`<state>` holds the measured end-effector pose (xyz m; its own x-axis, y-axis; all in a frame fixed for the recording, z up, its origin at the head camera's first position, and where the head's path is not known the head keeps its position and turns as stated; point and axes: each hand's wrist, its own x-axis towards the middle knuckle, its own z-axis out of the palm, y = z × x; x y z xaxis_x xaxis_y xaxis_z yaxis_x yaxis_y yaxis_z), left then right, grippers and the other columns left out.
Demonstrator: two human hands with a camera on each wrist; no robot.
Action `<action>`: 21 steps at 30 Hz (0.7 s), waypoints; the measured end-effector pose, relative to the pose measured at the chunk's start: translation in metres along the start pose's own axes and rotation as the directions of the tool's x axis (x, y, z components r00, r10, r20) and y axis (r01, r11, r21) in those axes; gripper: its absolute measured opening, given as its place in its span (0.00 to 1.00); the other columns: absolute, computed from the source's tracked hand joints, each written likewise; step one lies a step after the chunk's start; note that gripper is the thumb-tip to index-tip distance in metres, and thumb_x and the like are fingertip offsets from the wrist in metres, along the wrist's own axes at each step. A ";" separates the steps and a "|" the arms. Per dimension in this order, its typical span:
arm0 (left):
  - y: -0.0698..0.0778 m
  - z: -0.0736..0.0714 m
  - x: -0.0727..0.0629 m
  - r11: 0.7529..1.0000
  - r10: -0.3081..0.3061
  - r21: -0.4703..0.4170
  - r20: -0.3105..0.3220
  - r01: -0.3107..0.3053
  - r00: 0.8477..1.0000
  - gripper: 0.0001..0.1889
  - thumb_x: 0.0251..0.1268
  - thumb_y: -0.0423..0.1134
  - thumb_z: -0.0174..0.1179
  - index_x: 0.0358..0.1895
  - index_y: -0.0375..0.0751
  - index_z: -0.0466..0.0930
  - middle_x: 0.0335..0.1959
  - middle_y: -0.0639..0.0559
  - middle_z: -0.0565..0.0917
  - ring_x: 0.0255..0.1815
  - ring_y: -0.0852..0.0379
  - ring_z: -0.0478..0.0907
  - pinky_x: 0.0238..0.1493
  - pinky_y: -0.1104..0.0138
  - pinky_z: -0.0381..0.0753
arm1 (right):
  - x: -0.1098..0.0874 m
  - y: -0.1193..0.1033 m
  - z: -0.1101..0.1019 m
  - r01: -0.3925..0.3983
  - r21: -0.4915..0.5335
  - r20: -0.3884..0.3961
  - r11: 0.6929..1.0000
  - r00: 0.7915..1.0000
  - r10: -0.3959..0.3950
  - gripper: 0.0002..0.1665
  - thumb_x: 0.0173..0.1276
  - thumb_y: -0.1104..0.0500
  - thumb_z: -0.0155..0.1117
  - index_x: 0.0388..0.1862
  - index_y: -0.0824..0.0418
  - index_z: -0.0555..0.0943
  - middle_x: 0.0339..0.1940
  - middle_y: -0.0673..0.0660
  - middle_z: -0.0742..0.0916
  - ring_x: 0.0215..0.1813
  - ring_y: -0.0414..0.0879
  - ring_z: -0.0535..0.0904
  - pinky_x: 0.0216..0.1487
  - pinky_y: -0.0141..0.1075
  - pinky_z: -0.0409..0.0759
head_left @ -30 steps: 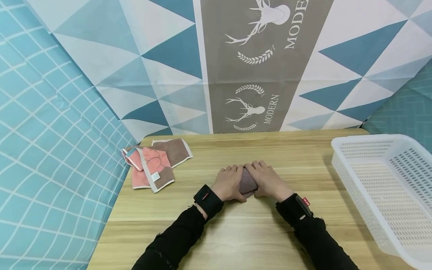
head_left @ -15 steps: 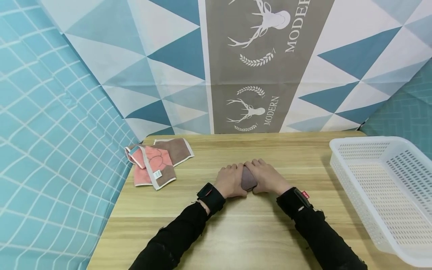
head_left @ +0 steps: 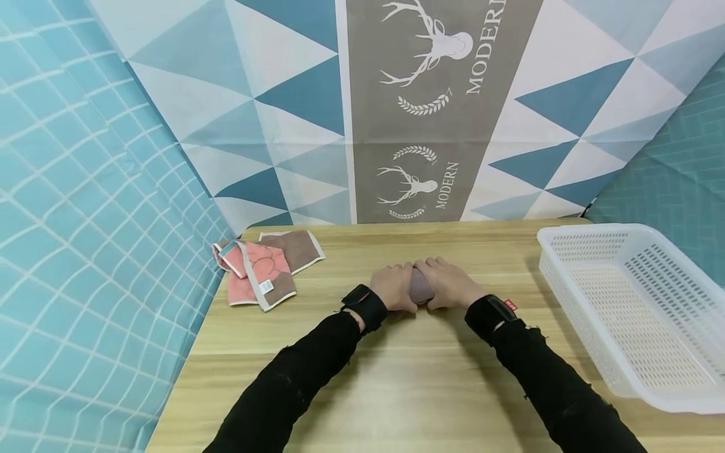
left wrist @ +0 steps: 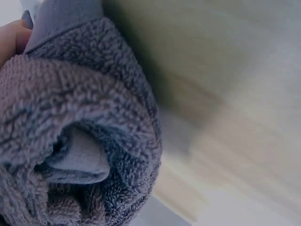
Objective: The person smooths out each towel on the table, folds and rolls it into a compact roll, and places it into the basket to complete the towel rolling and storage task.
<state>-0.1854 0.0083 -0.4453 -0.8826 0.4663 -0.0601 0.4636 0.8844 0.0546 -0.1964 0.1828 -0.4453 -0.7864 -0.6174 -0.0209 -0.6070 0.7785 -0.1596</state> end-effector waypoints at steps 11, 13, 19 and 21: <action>0.047 -0.047 0.034 0.998 0.066 -0.024 -0.025 -0.066 0.998 0.45 0.45 0.60 0.74 0.68 0.46 0.69 0.52 0.54 0.84 0.48 0.57 0.82 0.44 0.63 0.83 | -0.044 0.032 -0.059 0.021 0.014 -0.109 1.000 0.994 -0.020 0.45 0.44 0.62 0.83 0.61 0.66 0.70 0.53 0.69 0.80 0.57 0.68 0.75 0.56 0.60 0.75; 0.056 -0.058 0.036 0.995 0.097 -0.015 -0.056 -0.098 0.994 0.45 0.46 0.61 0.73 0.68 0.47 0.69 0.52 0.55 0.83 0.48 0.58 0.82 0.44 0.64 0.82 | -0.054 0.034 -0.074 -0.002 0.002 -0.098 1.000 0.995 0.002 0.45 0.44 0.63 0.82 0.61 0.66 0.69 0.54 0.70 0.79 0.57 0.67 0.75 0.54 0.60 0.75; 0.080 -0.086 0.032 0.986 0.160 -0.020 -0.147 -0.165 0.976 0.42 0.50 0.63 0.69 0.67 0.48 0.68 0.52 0.54 0.82 0.48 0.58 0.82 0.45 0.65 0.81 | -0.081 0.036 -0.119 -0.034 -0.102 -0.068 0.994 0.997 0.027 0.41 0.46 0.65 0.79 0.59 0.66 0.70 0.52 0.70 0.79 0.54 0.67 0.75 0.50 0.58 0.76; 0.089 -0.092 0.030 0.983 0.178 -0.013 -0.189 -0.184 0.966 0.43 0.51 0.65 0.69 0.68 0.48 0.67 0.54 0.54 0.81 0.49 0.59 0.81 0.46 0.66 0.81 | -0.090 0.036 -0.131 -0.051 -0.140 -0.061 0.989 0.997 0.043 0.41 0.46 0.64 0.79 0.59 0.66 0.71 0.53 0.70 0.79 0.55 0.67 0.75 0.50 0.58 0.76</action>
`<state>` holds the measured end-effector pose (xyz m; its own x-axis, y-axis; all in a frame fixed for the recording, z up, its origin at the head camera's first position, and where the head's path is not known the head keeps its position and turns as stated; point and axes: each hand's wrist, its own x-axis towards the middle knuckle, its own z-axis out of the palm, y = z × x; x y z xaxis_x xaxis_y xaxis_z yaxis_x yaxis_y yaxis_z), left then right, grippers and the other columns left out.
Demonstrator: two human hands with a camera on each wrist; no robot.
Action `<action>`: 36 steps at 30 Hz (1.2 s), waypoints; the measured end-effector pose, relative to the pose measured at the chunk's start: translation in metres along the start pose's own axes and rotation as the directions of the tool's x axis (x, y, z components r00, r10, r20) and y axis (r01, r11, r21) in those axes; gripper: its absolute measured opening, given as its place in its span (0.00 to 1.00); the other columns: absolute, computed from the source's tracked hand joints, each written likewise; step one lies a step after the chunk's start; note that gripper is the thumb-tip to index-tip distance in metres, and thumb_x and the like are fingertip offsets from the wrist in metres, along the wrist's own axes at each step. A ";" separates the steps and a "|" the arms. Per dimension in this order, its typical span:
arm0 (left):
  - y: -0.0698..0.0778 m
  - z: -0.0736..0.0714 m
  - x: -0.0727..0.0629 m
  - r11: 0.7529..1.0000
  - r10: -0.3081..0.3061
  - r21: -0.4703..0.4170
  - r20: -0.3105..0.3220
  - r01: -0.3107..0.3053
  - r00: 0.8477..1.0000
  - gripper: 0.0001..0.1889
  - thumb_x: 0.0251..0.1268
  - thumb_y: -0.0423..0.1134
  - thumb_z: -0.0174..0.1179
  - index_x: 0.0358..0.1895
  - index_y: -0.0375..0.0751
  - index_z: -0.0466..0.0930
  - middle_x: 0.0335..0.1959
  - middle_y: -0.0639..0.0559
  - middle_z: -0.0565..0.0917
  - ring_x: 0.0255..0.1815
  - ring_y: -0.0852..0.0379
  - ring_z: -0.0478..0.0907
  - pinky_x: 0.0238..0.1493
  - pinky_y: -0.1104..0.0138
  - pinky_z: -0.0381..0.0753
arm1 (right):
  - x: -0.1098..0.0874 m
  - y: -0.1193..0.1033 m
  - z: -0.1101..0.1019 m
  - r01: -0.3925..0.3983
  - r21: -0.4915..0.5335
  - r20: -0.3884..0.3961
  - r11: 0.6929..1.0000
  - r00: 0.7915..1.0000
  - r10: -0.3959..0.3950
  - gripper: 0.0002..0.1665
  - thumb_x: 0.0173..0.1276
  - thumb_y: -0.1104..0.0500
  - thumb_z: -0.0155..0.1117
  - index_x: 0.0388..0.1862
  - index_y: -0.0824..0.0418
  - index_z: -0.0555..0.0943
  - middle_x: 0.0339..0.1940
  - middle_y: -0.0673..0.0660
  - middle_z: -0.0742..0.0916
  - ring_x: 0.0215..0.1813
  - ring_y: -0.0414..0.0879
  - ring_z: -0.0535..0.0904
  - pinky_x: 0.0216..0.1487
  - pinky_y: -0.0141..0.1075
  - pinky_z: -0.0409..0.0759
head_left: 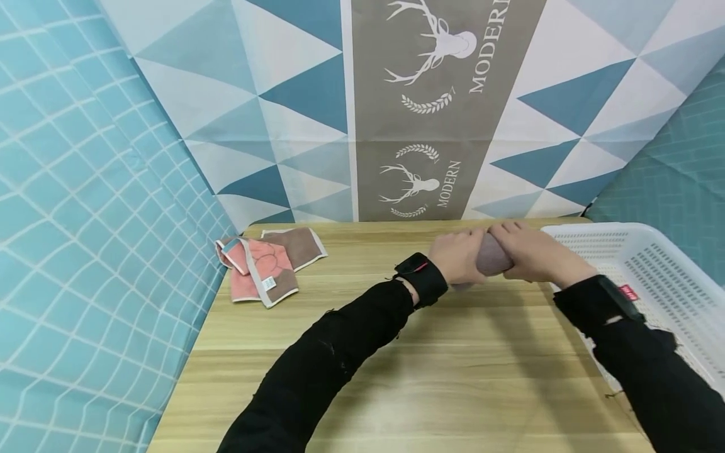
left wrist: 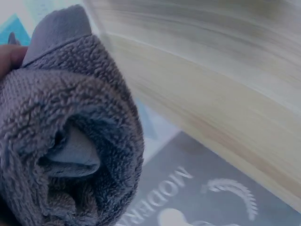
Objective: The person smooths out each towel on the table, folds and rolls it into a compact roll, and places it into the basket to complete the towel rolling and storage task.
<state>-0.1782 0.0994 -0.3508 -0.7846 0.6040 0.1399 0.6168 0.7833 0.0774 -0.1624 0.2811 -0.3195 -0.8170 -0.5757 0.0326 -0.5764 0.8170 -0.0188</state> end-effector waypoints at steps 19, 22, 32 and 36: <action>0.056 -0.003 0.011 0.909 0.320 0.342 -0.210 -0.238 0.924 0.64 0.37 0.83 0.60 0.79 0.54 0.49 0.75 0.47 0.60 0.71 0.52 0.65 0.66 0.62 0.67 | -0.083 0.077 -0.043 -0.026 0.347 0.106 0.938 0.994 -0.012 0.35 0.39 0.70 0.78 0.48 0.55 0.76 0.35 0.46 0.81 0.26 0.34 0.75 0.26 0.34 0.74; 0.065 -0.002 0.016 0.888 0.378 0.368 -0.247 -0.275 0.892 0.61 0.42 0.82 0.59 0.79 0.54 0.50 0.74 0.47 0.62 0.70 0.52 0.66 0.64 0.63 0.70 | -0.099 0.094 -0.042 -0.117 0.509 0.225 0.853 0.974 -0.001 0.37 0.49 0.74 0.71 0.56 0.53 0.71 0.35 0.51 0.80 0.17 0.38 0.75 0.18 0.36 0.75; 0.102 0.001 0.034 0.893 0.424 0.256 -0.196 -0.372 0.884 0.48 0.59 0.69 0.61 0.78 0.53 0.54 0.63 0.54 0.72 0.58 0.59 0.75 0.54 0.73 0.76 | -0.133 0.144 -0.018 -0.086 0.361 0.124 0.929 0.991 0.043 0.49 0.31 0.74 0.78 0.53 0.40 0.74 0.40 0.28 0.78 0.34 0.28 0.72 0.28 0.29 0.71; 0.112 0.009 0.039 0.898 0.406 0.258 -0.177 -0.356 0.897 0.47 0.59 0.69 0.61 0.78 0.55 0.54 0.60 0.56 0.73 0.55 0.60 0.75 0.50 0.74 0.76 | -0.139 0.154 -0.008 -0.145 0.309 0.146 0.940 0.984 0.104 0.47 0.28 0.73 0.79 0.51 0.46 0.76 0.37 0.27 0.78 0.32 0.28 0.70 0.28 0.29 0.70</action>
<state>-0.1402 0.2122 -0.3450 -0.4424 0.8334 0.3312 0.8169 0.5269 -0.2348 -0.1372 0.4869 -0.3194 -0.8658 -0.4867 -0.1163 -0.4281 0.8408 -0.3314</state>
